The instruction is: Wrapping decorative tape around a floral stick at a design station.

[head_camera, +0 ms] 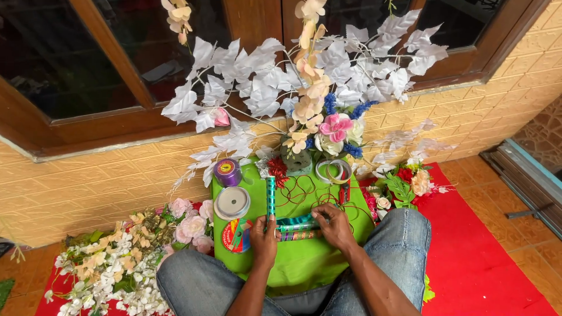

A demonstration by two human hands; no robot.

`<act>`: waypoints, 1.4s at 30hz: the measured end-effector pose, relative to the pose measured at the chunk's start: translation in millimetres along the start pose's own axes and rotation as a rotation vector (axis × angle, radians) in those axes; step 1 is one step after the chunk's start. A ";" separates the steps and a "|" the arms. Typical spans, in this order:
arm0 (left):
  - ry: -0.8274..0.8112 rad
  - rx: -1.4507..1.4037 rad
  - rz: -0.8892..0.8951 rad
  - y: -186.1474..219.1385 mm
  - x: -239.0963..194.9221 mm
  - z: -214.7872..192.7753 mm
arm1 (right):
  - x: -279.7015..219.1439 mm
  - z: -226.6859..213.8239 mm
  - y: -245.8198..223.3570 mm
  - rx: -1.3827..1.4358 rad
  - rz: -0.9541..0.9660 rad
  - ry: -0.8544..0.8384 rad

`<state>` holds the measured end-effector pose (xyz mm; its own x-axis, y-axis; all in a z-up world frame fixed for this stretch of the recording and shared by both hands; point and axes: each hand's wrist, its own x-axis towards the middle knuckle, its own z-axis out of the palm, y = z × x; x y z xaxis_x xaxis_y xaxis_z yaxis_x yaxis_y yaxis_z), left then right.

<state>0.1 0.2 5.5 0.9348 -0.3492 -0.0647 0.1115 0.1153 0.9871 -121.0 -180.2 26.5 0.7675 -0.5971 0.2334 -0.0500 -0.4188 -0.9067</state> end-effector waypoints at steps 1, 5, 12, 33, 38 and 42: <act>-0.005 -0.001 0.000 1.4 1.2 1.7 | 0.9 -1.0 1.3 -0.002 0.001 0.004; 0.003 -0.021 -0.059 6.3 1.7 1.3 | 0.3 -0.6 4.4 -0.025 -0.015 -0.028; 0.098 -0.311 -0.183 6.6 6.1 -2.3 | -1.8 -3.9 2.5 0.049 -0.121 0.093; -0.190 -0.435 0.076 10.1 7.1 -11.5 | -6.8 0.8 0.7 0.045 -0.157 0.036; -0.200 -0.426 0.085 -6.5 14.2 -13.0 | -6.2 1.9 4.7 0.005 -0.176 0.019; -0.207 -0.416 0.091 -8.1 16.2 -14.2 | -6.5 2.7 2.0 0.059 -0.159 -0.021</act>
<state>19.1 6.8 -5.7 0.8648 -0.4937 0.0919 0.1973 0.5022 0.8419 -124.4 -175.3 22.3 0.7762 -0.5115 0.3687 0.1101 -0.4659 -0.8780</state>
